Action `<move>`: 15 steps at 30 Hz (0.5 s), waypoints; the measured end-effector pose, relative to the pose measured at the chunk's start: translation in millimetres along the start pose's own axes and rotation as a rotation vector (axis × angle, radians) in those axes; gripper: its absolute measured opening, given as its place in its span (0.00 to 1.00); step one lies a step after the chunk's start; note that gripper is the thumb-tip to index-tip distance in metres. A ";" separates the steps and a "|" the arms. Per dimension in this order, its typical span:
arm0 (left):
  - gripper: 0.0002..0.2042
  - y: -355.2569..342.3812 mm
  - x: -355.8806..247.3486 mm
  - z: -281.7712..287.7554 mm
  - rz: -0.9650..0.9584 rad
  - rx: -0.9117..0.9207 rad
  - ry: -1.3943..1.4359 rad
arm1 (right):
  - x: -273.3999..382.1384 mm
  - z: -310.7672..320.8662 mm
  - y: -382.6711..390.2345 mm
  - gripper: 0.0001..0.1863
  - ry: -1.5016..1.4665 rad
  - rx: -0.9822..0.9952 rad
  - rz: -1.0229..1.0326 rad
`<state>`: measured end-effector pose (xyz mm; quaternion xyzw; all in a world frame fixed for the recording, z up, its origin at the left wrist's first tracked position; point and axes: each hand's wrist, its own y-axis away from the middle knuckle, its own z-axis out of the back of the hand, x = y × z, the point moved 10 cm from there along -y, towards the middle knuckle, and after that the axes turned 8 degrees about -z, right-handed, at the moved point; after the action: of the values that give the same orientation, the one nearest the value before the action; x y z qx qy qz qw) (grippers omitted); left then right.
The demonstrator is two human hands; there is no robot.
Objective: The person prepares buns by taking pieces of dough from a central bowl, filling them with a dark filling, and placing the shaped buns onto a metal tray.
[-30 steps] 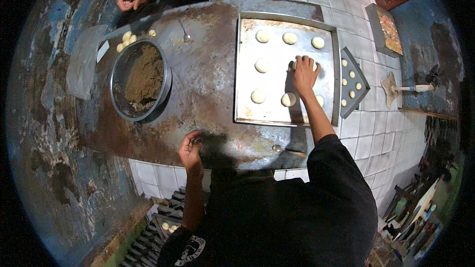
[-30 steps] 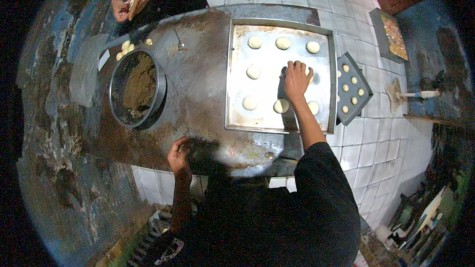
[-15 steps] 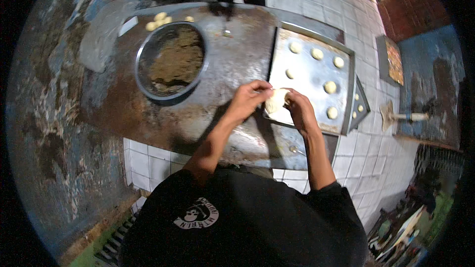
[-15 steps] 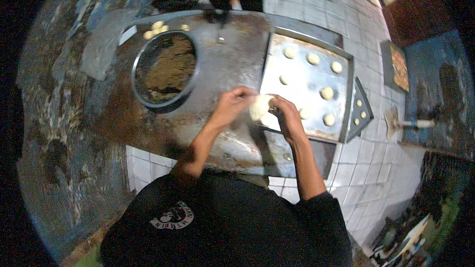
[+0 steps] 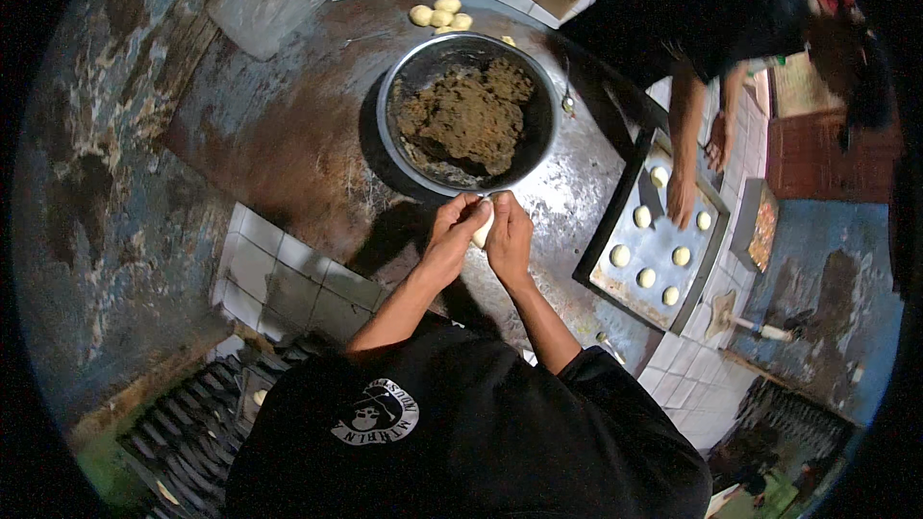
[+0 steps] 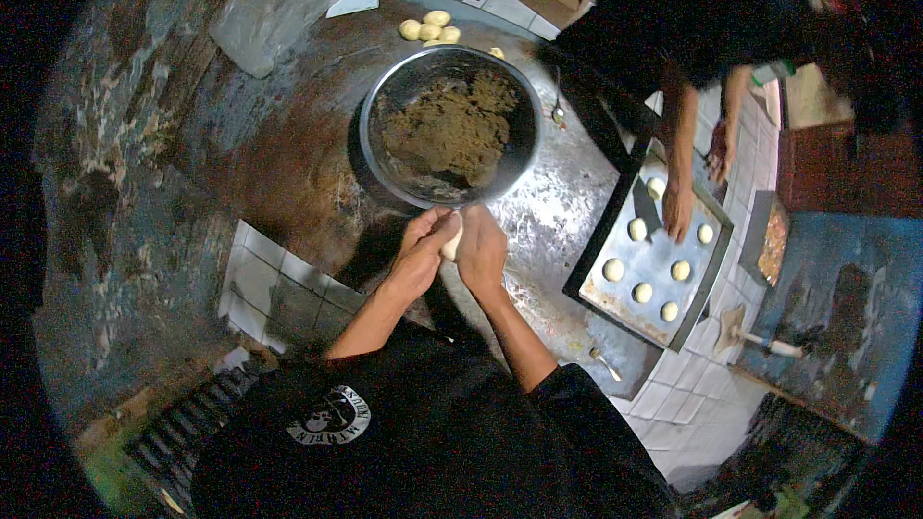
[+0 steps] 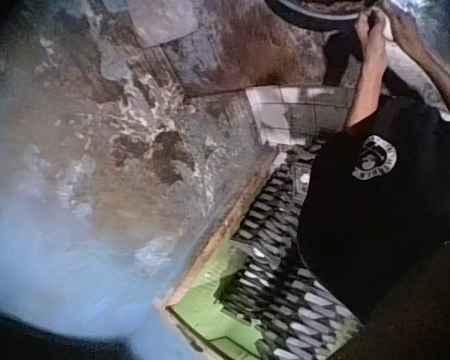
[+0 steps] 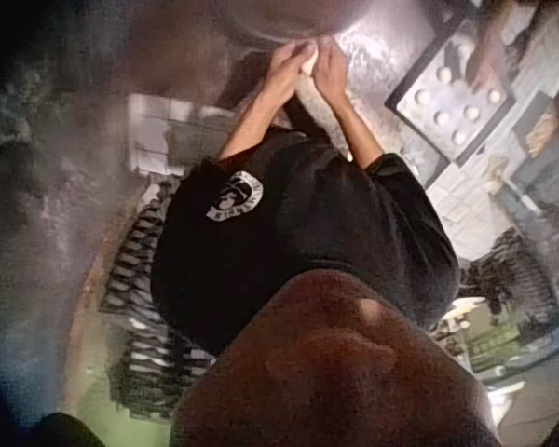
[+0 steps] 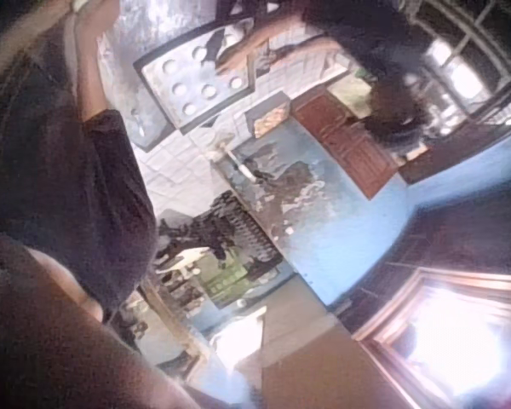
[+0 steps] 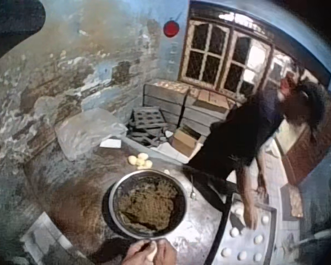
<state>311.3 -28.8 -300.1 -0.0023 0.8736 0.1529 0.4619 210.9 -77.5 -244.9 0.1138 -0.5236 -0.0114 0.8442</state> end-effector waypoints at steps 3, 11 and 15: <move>0.12 9.1 -21.1 22.5 0.016 -0.144 0.290 | -4.7 -40.0 -13.4 0.22 -0.106 0.190 -0.022; 0.25 9.5 -60.5 94.8 -0.101 -0.340 0.677 | 42.1 -93.8 -142.4 0.37 0.180 0.455 0.191; 0.24 15.4 -79.5 102.4 -0.099 -0.369 0.668 | 41.9 -100.1 -225.9 0.37 0.748 0.137 0.581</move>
<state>437.2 2.6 -285.7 -0.1775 0.9326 0.2759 0.1505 341.1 -285.3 -296.6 0.0143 -0.1934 0.3013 0.9336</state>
